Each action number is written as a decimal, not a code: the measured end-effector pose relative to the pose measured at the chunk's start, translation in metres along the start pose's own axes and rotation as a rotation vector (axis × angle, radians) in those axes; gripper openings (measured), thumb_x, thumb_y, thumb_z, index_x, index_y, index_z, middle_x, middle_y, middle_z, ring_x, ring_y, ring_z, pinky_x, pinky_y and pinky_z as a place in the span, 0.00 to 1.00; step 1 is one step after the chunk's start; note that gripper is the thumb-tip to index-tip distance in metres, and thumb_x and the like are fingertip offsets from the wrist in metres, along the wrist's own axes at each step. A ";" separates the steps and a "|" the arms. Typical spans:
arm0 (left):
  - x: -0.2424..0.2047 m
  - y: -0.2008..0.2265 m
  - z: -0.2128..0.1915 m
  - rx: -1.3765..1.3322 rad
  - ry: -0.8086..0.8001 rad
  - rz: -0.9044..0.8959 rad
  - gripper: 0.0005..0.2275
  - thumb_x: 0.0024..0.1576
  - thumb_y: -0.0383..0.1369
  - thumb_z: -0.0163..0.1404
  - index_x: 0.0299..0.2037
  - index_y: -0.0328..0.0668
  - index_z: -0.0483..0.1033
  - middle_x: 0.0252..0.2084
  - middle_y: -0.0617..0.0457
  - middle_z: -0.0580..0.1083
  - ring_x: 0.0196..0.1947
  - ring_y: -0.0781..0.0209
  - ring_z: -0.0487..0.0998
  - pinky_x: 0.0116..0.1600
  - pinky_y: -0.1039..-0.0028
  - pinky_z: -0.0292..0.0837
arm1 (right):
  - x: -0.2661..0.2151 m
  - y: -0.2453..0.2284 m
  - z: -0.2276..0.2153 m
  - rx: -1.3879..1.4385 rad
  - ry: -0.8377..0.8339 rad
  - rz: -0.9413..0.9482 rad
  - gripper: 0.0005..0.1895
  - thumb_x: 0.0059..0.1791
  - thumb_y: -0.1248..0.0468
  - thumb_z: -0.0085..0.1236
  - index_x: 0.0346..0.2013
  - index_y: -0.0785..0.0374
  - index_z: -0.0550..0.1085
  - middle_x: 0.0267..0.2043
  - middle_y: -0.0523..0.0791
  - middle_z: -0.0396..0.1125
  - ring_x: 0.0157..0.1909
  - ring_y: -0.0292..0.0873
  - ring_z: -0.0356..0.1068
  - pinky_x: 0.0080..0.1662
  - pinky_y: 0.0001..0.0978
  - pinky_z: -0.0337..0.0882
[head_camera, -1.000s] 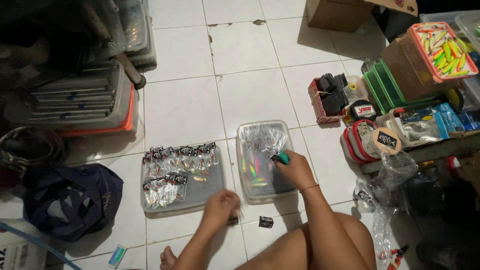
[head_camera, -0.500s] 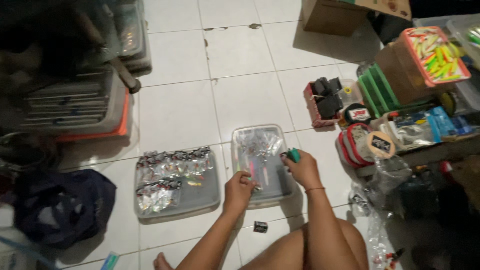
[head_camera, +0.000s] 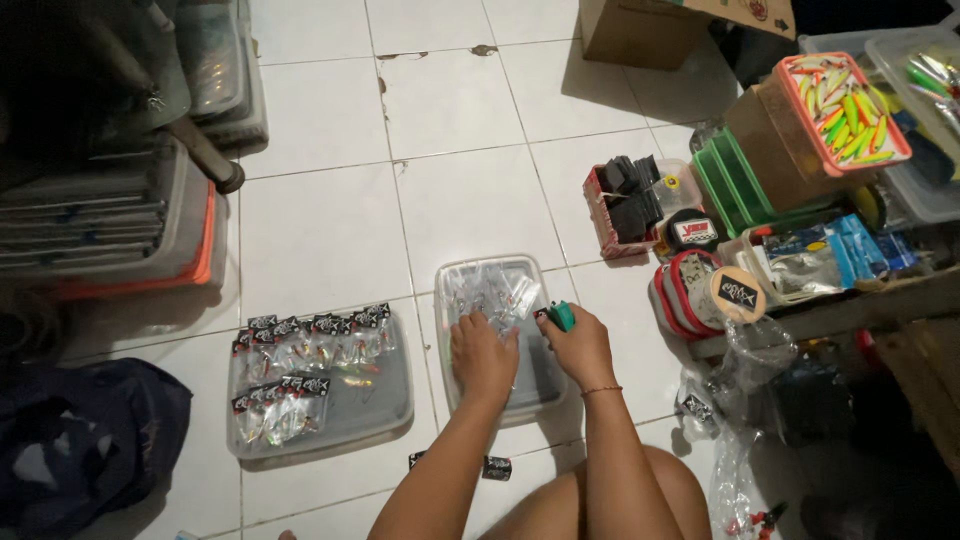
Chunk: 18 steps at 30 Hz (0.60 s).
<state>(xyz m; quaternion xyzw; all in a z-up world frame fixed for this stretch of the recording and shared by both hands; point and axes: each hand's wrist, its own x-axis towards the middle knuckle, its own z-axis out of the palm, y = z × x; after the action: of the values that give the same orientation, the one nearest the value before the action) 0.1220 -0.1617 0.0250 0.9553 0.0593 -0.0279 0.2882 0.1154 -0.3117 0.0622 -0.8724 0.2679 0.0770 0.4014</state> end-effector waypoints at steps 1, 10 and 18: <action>-0.001 0.002 -0.003 0.003 -0.004 0.000 0.23 0.52 0.48 0.60 0.47 0.39 0.71 0.44 0.44 0.72 0.51 0.43 0.74 0.55 0.56 0.71 | 0.001 0.001 -0.001 0.002 -0.002 0.005 0.12 0.47 0.53 0.66 0.33 0.58 0.79 0.23 0.45 0.74 0.31 0.44 0.77 0.40 0.34 0.75; 0.006 -0.042 0.019 -0.408 -0.009 0.122 0.22 0.51 0.37 0.65 0.48 0.32 0.70 0.43 0.40 0.71 0.49 0.35 0.74 0.55 0.56 0.71 | -0.007 -0.012 0.003 -0.028 -0.009 -0.073 0.14 0.47 0.55 0.65 0.35 0.63 0.77 0.28 0.52 0.72 0.36 0.52 0.74 0.42 0.42 0.71; 0.001 -0.037 -0.001 -0.575 0.019 0.094 0.20 0.52 0.35 0.64 0.50 0.35 0.72 0.41 0.37 0.75 0.45 0.35 0.78 0.52 0.56 0.74 | -0.020 -0.018 0.007 -0.060 -0.010 -0.065 0.11 0.47 0.57 0.65 0.35 0.62 0.78 0.29 0.50 0.75 0.38 0.51 0.77 0.44 0.40 0.74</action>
<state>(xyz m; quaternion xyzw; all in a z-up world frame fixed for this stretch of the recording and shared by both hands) 0.1184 -0.1310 0.0055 0.8363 0.0229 0.0123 0.5477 0.1084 -0.2889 0.0760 -0.8919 0.2351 0.0766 0.3785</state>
